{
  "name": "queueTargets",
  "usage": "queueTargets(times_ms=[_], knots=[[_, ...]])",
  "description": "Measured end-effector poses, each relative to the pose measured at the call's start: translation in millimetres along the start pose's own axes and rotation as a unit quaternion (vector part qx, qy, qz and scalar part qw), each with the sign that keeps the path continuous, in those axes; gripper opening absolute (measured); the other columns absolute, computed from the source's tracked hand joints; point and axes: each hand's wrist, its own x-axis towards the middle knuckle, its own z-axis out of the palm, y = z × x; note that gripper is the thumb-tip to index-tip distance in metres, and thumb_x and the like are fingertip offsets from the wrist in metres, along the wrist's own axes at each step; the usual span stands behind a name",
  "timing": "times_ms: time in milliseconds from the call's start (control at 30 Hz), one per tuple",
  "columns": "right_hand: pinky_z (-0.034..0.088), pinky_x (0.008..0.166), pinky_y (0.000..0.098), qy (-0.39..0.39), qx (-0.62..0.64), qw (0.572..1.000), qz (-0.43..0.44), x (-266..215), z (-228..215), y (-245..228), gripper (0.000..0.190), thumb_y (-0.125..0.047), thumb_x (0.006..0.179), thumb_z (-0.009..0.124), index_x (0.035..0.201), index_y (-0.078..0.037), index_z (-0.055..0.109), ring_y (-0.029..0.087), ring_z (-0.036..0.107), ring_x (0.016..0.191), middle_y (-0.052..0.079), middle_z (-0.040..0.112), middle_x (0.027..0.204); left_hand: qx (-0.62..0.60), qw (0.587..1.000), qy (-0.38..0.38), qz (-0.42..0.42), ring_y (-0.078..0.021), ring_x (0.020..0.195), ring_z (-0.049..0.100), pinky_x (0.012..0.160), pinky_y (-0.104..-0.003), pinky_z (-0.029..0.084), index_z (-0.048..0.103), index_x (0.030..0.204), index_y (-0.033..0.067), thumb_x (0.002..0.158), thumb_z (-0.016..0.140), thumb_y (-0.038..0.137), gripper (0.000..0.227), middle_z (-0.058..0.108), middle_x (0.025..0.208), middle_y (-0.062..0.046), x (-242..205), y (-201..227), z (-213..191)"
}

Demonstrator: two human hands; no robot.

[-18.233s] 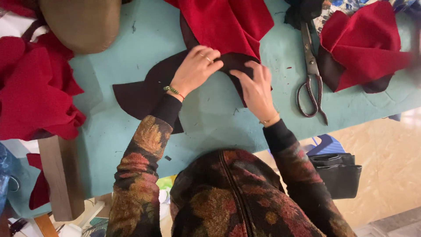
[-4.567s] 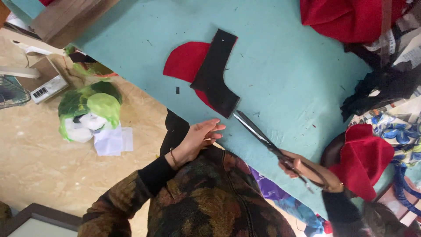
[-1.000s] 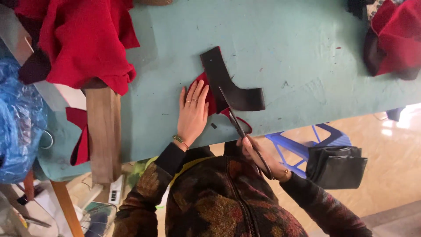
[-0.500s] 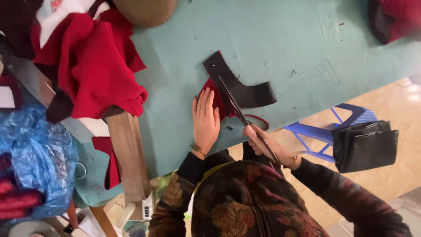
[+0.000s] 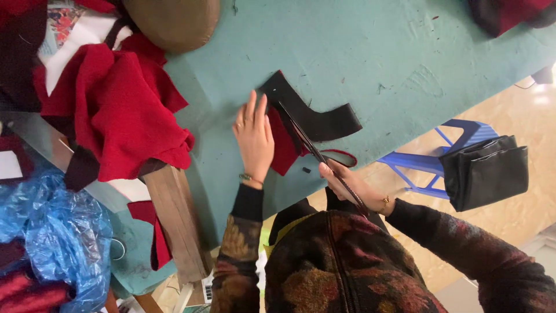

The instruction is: The person uses shears to cut a red fabric piece that is layered over a dark brown template on a light blue table. They carefully follow the template's outline to shape the fabric, then trim the edges of the cut piece and separate the layers.

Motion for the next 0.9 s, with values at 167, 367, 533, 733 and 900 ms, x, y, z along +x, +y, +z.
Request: queueTargets(times_ms=[167, 367, 533, 733, 900], knots=[[0.025, 0.029, 0.0215, -0.026, 0.058, 0.997, 0.039, 20, 11, -9, 0.041, -0.055, 0.105, 0.050, 0.098, -0.015, 0.050, 0.008, 0.027, 0.034, -0.002, 0.031, 0.048, 0.067, 0.997, -0.009, 0.029, -0.0205, 0.133, 0.045, 0.091, -0.038, 0.039, 0.053, 0.149, 0.0282, 0.110, 0.049, 0.014, 0.042, 0.039, 0.163, 0.009, 23, -17, 4], [0.038, 0.037, 0.0226, 0.007, -0.060, 0.997, 0.040, 31, 15, -13, 0.046, -0.062, 0.100, 0.052, 0.093, -0.017, 0.047, 0.009, 0.043, 0.042, -0.001, 0.041, 0.052, 0.055, 0.998, -0.010, 0.015, -0.0193, 0.130, 0.045, 0.092, -0.037, 0.039, 0.056, 0.145, 0.0233, 0.107, 0.052, 0.015, 0.039, 0.045, 0.158, 0.011, 22, -20, 7], [0.054, 0.047, 0.0303, 0.024, -0.158, 0.986, 0.051, 42, 14, 1, 0.060, -0.075, 0.095, 0.047, 0.094, -0.015, 0.050, 0.017, 0.059, 0.053, 0.007, 0.055, 0.063, 0.052, 0.998, -0.017, 0.012, -0.0222, 0.130, 0.046, 0.092, -0.038, 0.039, 0.057, 0.143, 0.0202, 0.106, 0.053, 0.014, 0.038, 0.046, 0.157, 0.007, 24, -16, 1], [0.034, 0.033, 0.0187, 0.000, -0.071, 0.997, -0.011, 21, 24, -25, 0.052, -0.060, 0.105, 0.045, 0.094, -0.010, 0.055, 0.010, 0.039, 0.038, 0.002, 0.041, 0.050, 0.039, 0.999, -0.021, 0.003, -0.0199, 0.130, 0.045, 0.093, -0.037, 0.038, 0.058, 0.144, 0.0212, 0.108, 0.050, 0.014, 0.038, 0.048, 0.156, 0.007, 24, -17, 2], [0.035, 0.032, 0.0188, -0.020, -0.027, 0.999, 0.011, 21, 27, -33, 0.051, -0.056, 0.106, 0.043, 0.097, -0.007, 0.053, 0.008, 0.038, 0.039, 0.000, 0.037, 0.053, 0.032, 0.999, -0.017, 0.002, -0.0204, 0.129, 0.046, 0.092, -0.037, 0.038, 0.058, 0.144, 0.0203, 0.108, 0.050, 0.014, 0.037, 0.048, 0.155, 0.007, 24, -20, 4]])
